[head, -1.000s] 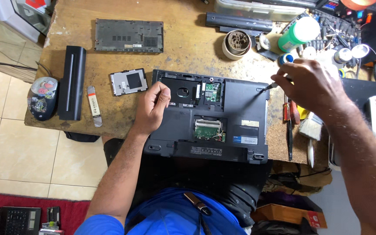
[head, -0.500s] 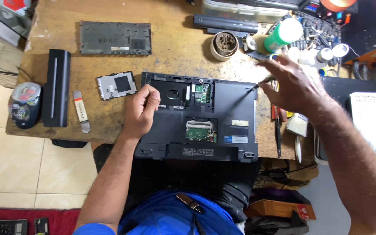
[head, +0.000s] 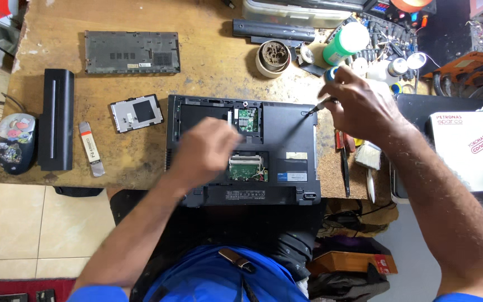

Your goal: The person uses a screwdriver to remove screws from the bottom panel of a laptop. They then remove the panel, place it aside, and reattach it by screwing it back into place.

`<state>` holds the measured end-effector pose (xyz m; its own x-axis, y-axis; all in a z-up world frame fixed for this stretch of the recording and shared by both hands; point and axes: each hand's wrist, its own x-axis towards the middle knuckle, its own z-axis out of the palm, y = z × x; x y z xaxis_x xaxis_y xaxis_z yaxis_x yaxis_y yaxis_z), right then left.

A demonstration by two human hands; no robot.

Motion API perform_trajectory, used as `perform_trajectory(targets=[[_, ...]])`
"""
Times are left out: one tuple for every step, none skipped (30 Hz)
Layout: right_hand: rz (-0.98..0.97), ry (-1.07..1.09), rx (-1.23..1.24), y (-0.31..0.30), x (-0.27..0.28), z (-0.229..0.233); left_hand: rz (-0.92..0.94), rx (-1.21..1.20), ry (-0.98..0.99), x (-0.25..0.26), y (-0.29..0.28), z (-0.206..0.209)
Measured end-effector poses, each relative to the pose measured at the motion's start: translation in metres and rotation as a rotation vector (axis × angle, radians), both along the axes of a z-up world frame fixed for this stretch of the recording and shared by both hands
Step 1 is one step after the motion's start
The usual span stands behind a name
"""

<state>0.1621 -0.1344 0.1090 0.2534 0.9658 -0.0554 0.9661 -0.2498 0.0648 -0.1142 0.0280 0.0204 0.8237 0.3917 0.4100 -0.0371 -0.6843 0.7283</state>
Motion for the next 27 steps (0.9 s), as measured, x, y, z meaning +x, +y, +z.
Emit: perform_trajectory(targets=[[0.000, 0.002, 0.001, -0.003, 0.005, -0.005, 0.000, 0.001, 0.002, 0.016, -0.014, 0.000], [-0.014, -0.019, -0.021, -0.002, 0.011, -0.009, -0.098, 0.149, -0.021, 0.031, -0.028, 0.000], [-0.028, -0.040, -0.043, -0.001, 0.015, -0.014, -0.198, 0.298, -0.042, 0.046, -0.041, -0.001], [-0.011, -0.034, -0.042, -0.001, 0.017, -0.018, -0.182, 0.297, -0.033, 0.064, -0.053, 0.004], [0.061, 0.088, 0.007, -0.001, 0.018, -0.023, -0.339, 0.598, 0.208, 0.082, -0.063, 0.009], [0.132, 0.205, 0.060, 0.001, 0.022, -0.025, -0.493, 0.896, 0.455, 0.103, -0.071, 0.016], [0.147, 0.206, 0.062, 0.004, 0.019, -0.021, -0.478, 0.895, 0.463, 0.113, -0.077, -0.001], [0.105, 0.148, 0.013, 0.005, 0.017, -0.019, -0.398, 0.619, 0.324, 0.124, -0.084, -0.019], [0.062, 0.089, -0.036, 0.005, 0.016, -0.017, -0.312, 0.346, 0.182, 0.136, -0.091, -0.037], [0.071, 0.091, -0.038, 0.007, 0.012, -0.008, -0.304, 0.343, 0.185, 0.138, -0.097, -0.046], [-0.034, 0.032, -0.144, 0.010, 0.008, 0.000, -0.178, 0.499, 0.170, 0.141, -0.103, -0.055], [-0.143, -0.023, -0.249, 0.010, 0.002, 0.007, -0.055, 0.653, 0.158, 0.142, -0.111, -0.064], [-0.137, -0.017, -0.254, 0.003, 0.011, -0.006, -0.053, 0.648, 0.167, 0.140, -0.112, -0.065], [-0.039, 0.126, -0.116, 0.000, 0.022, -0.018, -0.105, 0.574, 0.171, 0.140, -0.110, -0.066], [0.057, 0.269, 0.026, -0.003, 0.032, -0.030, -0.156, 0.499, 0.174, 0.140, -0.108, -0.067], [0.059, 0.273, 0.023, 0.001, 0.023, -0.021, -0.154, 0.496, 0.179, 0.142, -0.108, -0.068], [-0.033, 0.159, -0.079, 0.005, 0.015, -0.011, -0.117, 0.504, 0.151, 0.143, -0.108, -0.069], [-0.125, 0.044, -0.178, 0.008, 0.007, -0.001, -0.078, 0.510, 0.122, 0.145, -0.109, -0.069], [-0.121, 0.047, -0.183, 0.007, 0.010, -0.004, -0.075, 0.504, 0.127, 0.143, -0.108, -0.067], [0.043, 0.136, -0.066, 0.008, 0.013, -0.007, -0.155, 0.435, 0.182, 0.142, -0.104, -0.064], [0.205, 0.224, 0.057, 0.009, 0.017, -0.009, -0.233, 0.365, 0.237, 0.140, -0.100, -0.061], [0.210, 0.224, 0.057, 0.007, 0.016, -0.009, -0.228, 0.365, 0.238, 0.142, -0.101, -0.064], [0.127, 0.141, 0.021, 0.006, 0.015, -0.010, -0.179, 0.333, 0.138, 0.144, -0.102, -0.067], [0.044, 0.059, -0.014, 0.004, 0.014, -0.011, -0.129, 0.299, 0.038, 0.145, -0.103, -0.071], [0.048, 0.060, -0.015, 0.006, 0.009, -0.005, -0.125, 0.298, 0.039, 0.145, -0.102, -0.068], [-0.031, 0.095, -0.092, 0.010, 0.004, 0.000, -0.161, 0.214, 0.105, 0.146, -0.101, -0.064], [-0.110, 0.129, -0.167, 0.012, 0.000, 0.006, -0.197, 0.129, 0.170, 0.146, -0.100, -0.061]])
